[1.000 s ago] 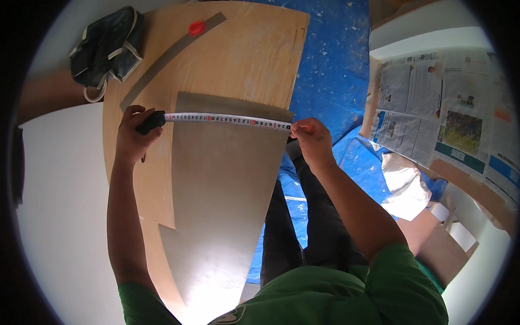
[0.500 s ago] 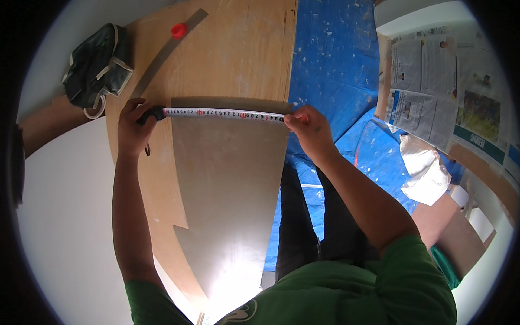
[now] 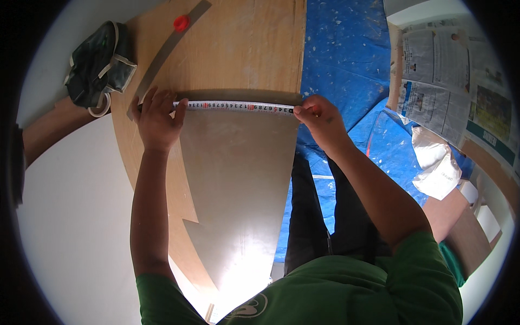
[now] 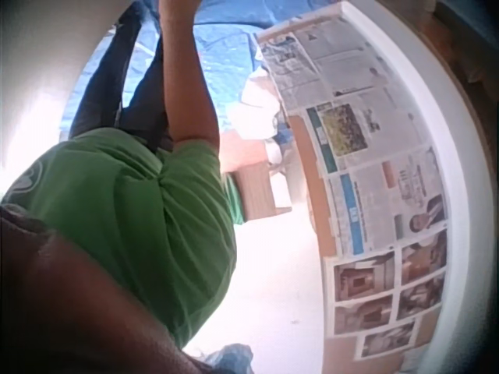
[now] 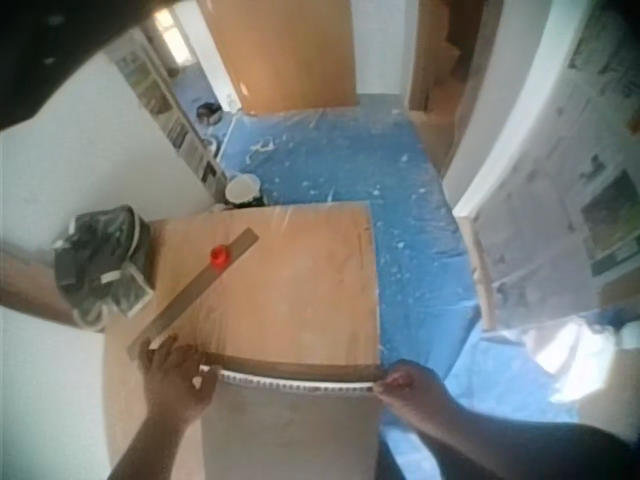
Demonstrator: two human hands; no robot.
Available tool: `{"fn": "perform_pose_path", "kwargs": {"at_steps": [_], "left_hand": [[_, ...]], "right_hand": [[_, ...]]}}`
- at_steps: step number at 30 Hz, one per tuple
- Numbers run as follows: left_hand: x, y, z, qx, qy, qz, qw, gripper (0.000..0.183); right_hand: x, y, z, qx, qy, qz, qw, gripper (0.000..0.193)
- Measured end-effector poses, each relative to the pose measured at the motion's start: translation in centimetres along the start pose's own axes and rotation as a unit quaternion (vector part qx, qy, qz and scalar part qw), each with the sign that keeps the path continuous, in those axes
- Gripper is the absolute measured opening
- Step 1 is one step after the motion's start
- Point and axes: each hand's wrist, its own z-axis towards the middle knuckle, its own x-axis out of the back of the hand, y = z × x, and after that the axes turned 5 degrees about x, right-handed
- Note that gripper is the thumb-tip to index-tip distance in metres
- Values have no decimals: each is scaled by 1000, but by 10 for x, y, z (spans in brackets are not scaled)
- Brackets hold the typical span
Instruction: The person measures and marks a large wooden board using a tape measure and pencil. They repeatedly extend the tape measure, align it along the board's edges, and make pencil marks at specific intervals.
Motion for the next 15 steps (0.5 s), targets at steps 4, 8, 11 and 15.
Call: {"fn": "perform_pose_path", "kwargs": {"at_steps": [4, 8, 11, 15], "left_hand": [[1, 1, 3, 3, -23, 4, 1000, 43], [-1, 1, 4, 6, -18, 7, 1000, 50], [0, 3, 4, 13, -26, 17, 999, 49], [1, 3, 7, 19, -38, 18, 999, 46]], "right_hand": [[1, -7, -1, -19, -5, -14, 1000, 21], [0, -10, -2, -15, -2, -22, 1000, 20], [2, -14, -4, 14, 4, -81, 997, 19], [25, -16, -9, -27, 90, 33, 995, 18]]}}
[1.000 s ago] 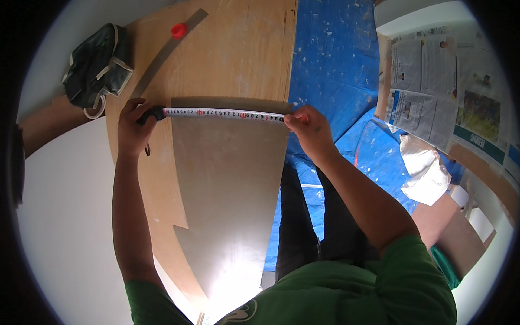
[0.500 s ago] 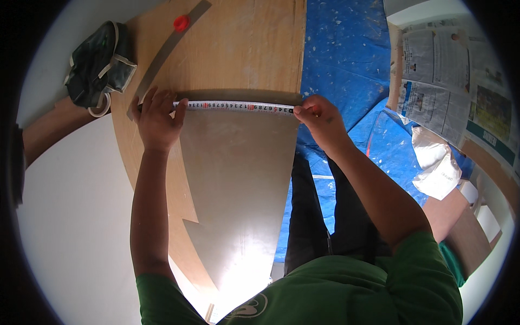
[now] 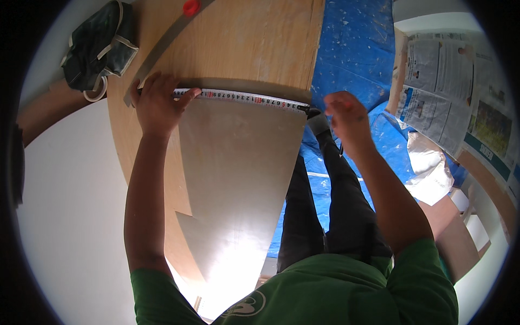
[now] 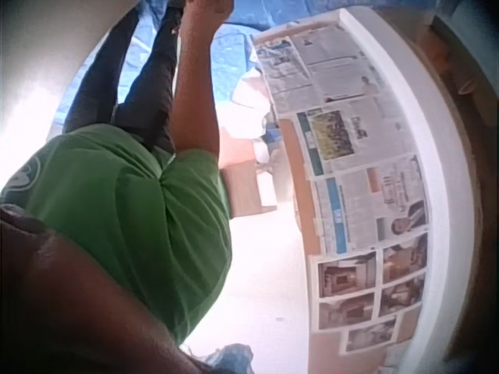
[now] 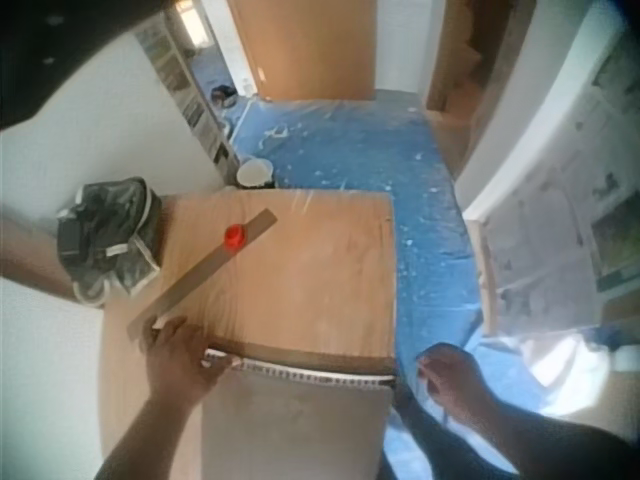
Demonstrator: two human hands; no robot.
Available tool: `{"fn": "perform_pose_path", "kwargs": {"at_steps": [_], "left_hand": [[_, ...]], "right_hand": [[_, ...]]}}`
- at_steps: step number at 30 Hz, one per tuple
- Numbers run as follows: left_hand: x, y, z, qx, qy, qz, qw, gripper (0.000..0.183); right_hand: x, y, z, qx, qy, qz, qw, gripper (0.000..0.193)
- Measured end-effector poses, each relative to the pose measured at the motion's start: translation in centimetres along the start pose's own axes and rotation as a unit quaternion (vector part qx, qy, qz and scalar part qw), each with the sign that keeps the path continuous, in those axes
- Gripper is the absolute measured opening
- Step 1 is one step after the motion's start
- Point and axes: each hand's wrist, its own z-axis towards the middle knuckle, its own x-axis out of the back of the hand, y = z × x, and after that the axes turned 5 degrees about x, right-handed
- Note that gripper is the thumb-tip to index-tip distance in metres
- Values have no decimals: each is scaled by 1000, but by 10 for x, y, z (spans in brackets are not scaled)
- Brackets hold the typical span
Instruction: The person measures and marks a large wooden board using a tape measure and pencil. They repeatedly extend the tape measure, align it along the board's edges, and make pencil marks at specific intervals.
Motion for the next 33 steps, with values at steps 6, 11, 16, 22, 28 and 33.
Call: {"fn": "perform_pose_path", "kwargs": {"at_steps": [6, 11, 16, 22, 28, 33], "left_hand": [[0, 0, 4, 10, -25, 4, 1000, 45], [-1, -3, 3, 13, -12, -35, 999, 45], [2, 0, 3, 21, -14, -23, 999, 46], [4, 2, 3, 32, -22, -20, 999, 47], [4, 4, 2, 46, -26, -14, 998, 46], [5, 6, 1, 63, -31, -26, 997, 46]], "right_hand": [[30, -62, 11, 108, 94, 140, 980, 47], [65, -90, 25, 106, -271, 208, 934, 59], [34, -79, 22, 136, -222, 142, 955, 47], [20, -53, 40, 165, -308, 215, 912, 26], [-56, -49, 19, 184, -215, 110, 953, 20], [-84, -22, 34, 261, -186, 19, 947, 21]]}}
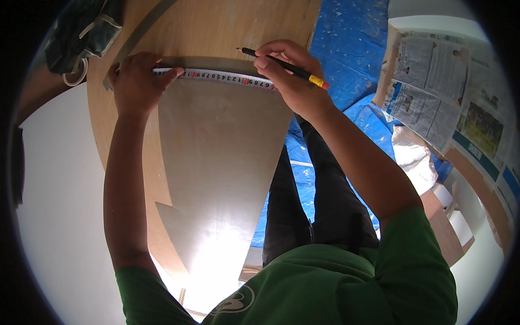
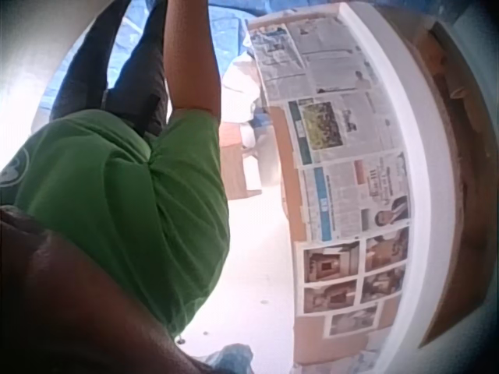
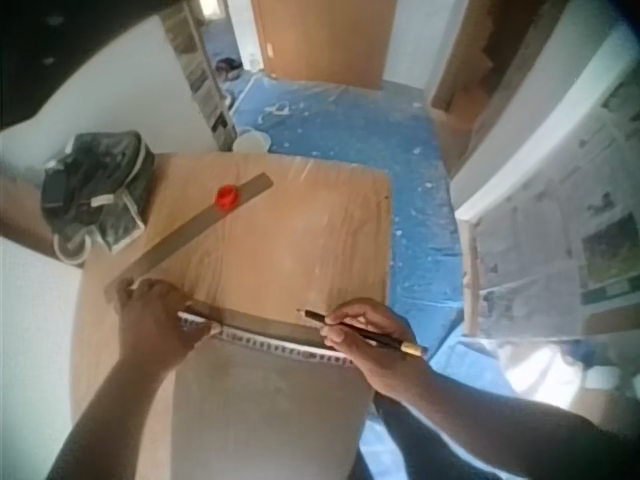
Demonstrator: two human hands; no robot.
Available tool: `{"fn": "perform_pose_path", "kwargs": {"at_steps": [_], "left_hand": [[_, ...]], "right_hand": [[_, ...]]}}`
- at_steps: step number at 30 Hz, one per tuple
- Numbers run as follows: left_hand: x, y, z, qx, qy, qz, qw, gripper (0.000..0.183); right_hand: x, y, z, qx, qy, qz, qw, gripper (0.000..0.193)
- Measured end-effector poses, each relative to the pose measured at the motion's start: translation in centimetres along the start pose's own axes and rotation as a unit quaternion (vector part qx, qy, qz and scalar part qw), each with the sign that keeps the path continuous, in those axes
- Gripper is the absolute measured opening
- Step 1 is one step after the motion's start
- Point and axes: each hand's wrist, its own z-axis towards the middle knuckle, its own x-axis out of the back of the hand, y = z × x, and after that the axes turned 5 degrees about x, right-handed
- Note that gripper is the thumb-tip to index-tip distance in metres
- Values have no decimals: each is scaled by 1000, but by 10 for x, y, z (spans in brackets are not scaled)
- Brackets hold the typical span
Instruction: The person measures and marks a large wooden board using a tape measure and pencil. They repeatedly extend the tape measure, align it along the board's edges, and make pencil marks at specific intervals.
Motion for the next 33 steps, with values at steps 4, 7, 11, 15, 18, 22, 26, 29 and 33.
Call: {"fn": "perform_pose_path", "kwargs": {"at_steps": [4, 7, 11, 15, 18, 22, 26, 29, 33], "left_hand": [[5, 3, -1, 18, -41, 30, 999, 49], [-2, -3, -4, 1, -11, 28, 1000, 49], [-1, -2, -3, -2, -16, 38, 999, 51], [0, 0, 0, 17, -41, 31, 999, 50], [-3, -4, -1, -1, -14, 31, 999, 50], [2, 4, 0, 33, -47, 24, 998, 51], [6, 6, 1, 40, -58, 30, 997, 52], [4, 6, 1, 39, -59, 37, 997, 52], [0, 1, 1, 22, -53, 41, 998, 55]], "right_hand": [[1, 7, 0, 41, -12, -27, 999, 22], [3, 11, -1, 48, -18, -34, 998, 22], [4, 9, -1, 13, 0, -4, 1000, 19], [10, 10, 4, 21, 34, 80, 996, 18], [20, 3, 8, 29, 18, 62, 997, 18], [38, -11, 12, 38, 30, 48, 998, 20], [59, -13, 17, 34, -20, 16, 999, 17], [33, -22, 16, 19, -11, -23, 999, 19], [11, -10, 3, 42, -59, -123, 990, 16]]}}
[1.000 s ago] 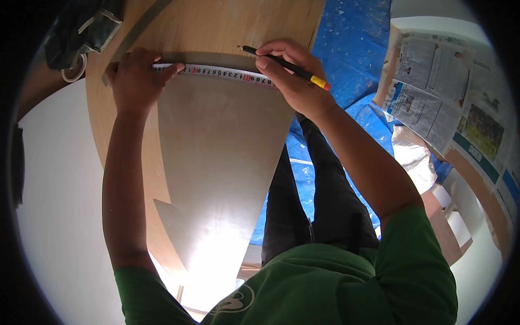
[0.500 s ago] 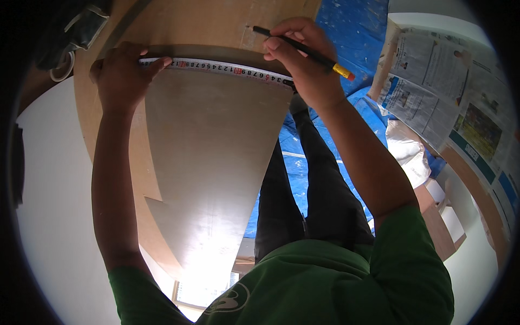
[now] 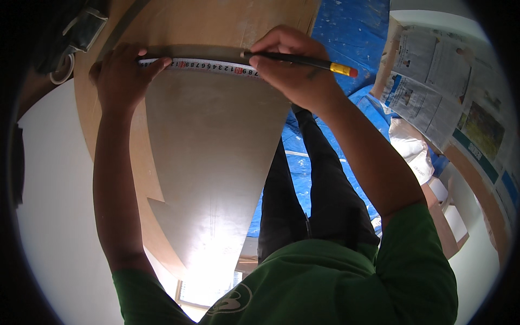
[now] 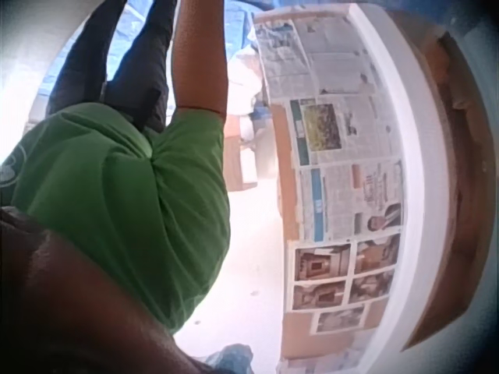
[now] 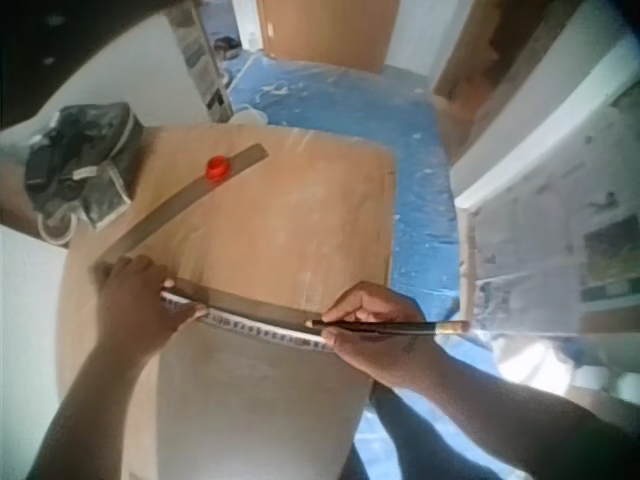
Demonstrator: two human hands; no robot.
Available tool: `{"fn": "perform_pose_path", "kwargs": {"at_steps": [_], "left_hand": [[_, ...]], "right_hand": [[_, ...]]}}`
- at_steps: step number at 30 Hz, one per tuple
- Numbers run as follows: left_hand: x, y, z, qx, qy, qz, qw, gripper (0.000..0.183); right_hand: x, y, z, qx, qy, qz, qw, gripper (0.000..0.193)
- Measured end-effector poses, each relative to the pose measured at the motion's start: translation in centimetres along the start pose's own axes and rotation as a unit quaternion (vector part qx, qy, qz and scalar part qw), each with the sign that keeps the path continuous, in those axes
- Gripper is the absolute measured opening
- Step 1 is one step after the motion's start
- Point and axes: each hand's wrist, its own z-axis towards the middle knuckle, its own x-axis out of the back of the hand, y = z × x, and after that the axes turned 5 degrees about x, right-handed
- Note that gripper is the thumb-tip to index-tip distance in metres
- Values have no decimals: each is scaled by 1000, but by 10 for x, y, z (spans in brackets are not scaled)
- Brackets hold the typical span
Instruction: The person measures and marks a large wooden board using a tape measure and pencil. They repeatedly extend the tape measure, align it along the board's edges, and make pencil marks at specific intervals.
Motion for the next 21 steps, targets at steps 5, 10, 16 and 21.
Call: {"fn": "perform_pose_path", "kwargs": {"at_steps": [5, 10, 16, 21], "left_hand": [[-1, -1, 0, 9, 1, -25, 1000, 56], [-8, -6, -1, -9, 21, -12, 1000, 54], [-8, -6, 1, -5, 13, -1, 1000, 53], [-6, -3, 0, 1, 16, 0, 1000, 50]], "right_hand": [[-12, 3, 2, -21, -31, -70, 997, 10], [-20, 10, 2, 39, 7, -78, 996, 9], [-13, 9, 4, 9, 22, -80, 997, 11], [-14, 9, 10, -12, 52, -5, 999, 12]]}}
